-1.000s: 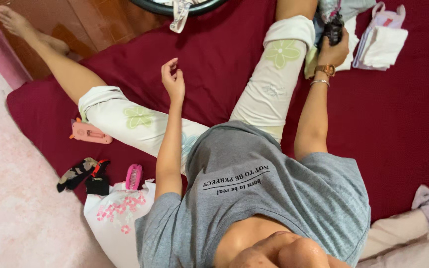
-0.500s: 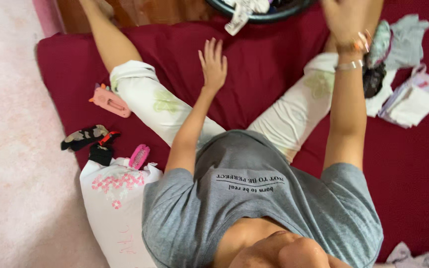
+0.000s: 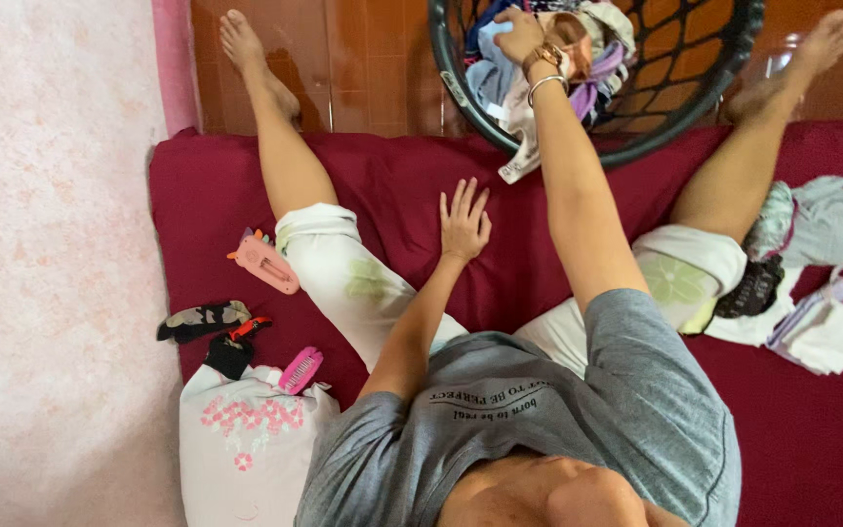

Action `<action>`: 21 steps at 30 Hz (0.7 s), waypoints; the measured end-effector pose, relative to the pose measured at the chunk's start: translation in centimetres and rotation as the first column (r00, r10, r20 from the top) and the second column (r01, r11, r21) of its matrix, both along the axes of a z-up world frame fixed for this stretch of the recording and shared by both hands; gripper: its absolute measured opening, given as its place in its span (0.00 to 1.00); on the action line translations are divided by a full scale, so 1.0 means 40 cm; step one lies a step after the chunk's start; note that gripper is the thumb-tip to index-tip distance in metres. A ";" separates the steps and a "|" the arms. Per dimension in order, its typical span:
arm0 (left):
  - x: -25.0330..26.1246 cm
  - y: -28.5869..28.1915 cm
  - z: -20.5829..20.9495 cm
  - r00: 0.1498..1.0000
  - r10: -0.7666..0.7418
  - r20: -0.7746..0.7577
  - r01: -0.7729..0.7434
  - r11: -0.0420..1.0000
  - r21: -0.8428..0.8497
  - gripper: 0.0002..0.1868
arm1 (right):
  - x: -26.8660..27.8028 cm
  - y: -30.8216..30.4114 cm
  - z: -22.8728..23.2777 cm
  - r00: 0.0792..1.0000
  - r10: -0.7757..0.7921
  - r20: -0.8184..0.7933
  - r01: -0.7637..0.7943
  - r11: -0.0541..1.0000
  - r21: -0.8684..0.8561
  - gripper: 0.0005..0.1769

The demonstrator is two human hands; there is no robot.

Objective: The person lies on a bed and folds various small clothing items, including socks and underwear, one by one. They pick each item from a laundry basket, fold it neatly, and place it on the bed.

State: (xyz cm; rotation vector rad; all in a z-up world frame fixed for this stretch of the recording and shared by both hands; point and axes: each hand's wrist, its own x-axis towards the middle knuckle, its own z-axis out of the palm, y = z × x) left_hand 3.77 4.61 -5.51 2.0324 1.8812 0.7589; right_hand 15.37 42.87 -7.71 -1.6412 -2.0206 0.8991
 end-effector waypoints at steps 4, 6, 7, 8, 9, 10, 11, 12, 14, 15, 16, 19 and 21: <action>-0.002 -0.002 -0.024 1.000 -0.001 0.005 0.001 1.000 -0.018 0.28 | -0.025 0.002 -0.033 0.902 0.144 0.408 -0.068 0.978 -0.196 0.20; 0.003 -0.009 -0.033 1.000 -0.005 0.011 0.005 0.999 -0.032 0.28 | -0.015 -0.017 -0.048 0.794 0.244 0.557 -0.139 0.965 -0.224 0.18; 0.003 -0.009 -0.036 1.000 -0.006 0.010 0.007 0.999 -0.038 0.28 | -0.007 -0.028 -0.054 0.738 0.266 0.621 -0.147 0.960 -0.237 0.18; 0.005 -0.015 -0.038 1.000 -0.008 0.010 0.008 0.999 -0.044 0.28 | 0.002 -0.039 -0.058 0.690 0.282 0.667 -0.157 0.957 -0.242 0.17; 0.003 -0.014 -0.041 1.000 -0.009 0.014 0.010 0.999 -0.043 0.28 | 0.003 -0.038 -0.061 0.649 0.294 0.702 -0.175 0.955 -0.239 0.17; 0.003 -0.015 -0.044 1.000 -0.011 0.018 0.012 0.999 -0.041 0.28 | 0.007 -0.038 -0.062 0.620 0.300 0.726 -0.209 0.954 -0.215 0.16; 0.001 -0.014 -0.046 1.000 -0.013 0.022 0.014 0.999 -0.037 0.28 | 0.012 -0.040 -0.062 0.627 0.286 0.725 -0.243 0.955 -0.167 0.16; 0.000 -0.016 -0.047 1.000 -0.013 0.022 0.014 0.999 -0.039 0.28 | 0.017 -0.043 -0.060 0.625 0.275 0.730 -0.312 0.946 -0.089 0.14; 0.001 -0.014 -0.049 1.000 -0.013 0.025 0.014 0.999 -0.037 0.28 | 0.033 -0.045 -0.050 0.748 0.331 0.574 -0.275 0.943 -0.186 0.14; 0.005 -0.012 -0.050 1.000 -0.014 0.022 0.015 0.999 -0.042 0.28 | 0.046 -0.044 -0.042 0.800 0.347 0.489 -0.262 0.936 -0.236 0.16; 0.006 -0.008 -0.050 1.000 -0.015 0.019 0.016 0.999 -0.047 0.28 | 0.057 -0.041 -0.034 0.825 0.344 0.448 -0.276 0.938 -0.211 0.15; 0.004 -0.010 -0.042 1.000 -0.015 0.009 0.015 0.998 -0.057 0.28 | 0.077 -0.055 -0.018 0.907 0.300 0.295 -0.281 0.954 -0.108 0.14; 0.002 -0.003 -0.026 1.000 -0.012 0.013 0.013 0.999 -0.046 0.28 | 0.083 -0.056 -0.001 0.963 0.219 0.155 -0.223 0.975 0.007 0.17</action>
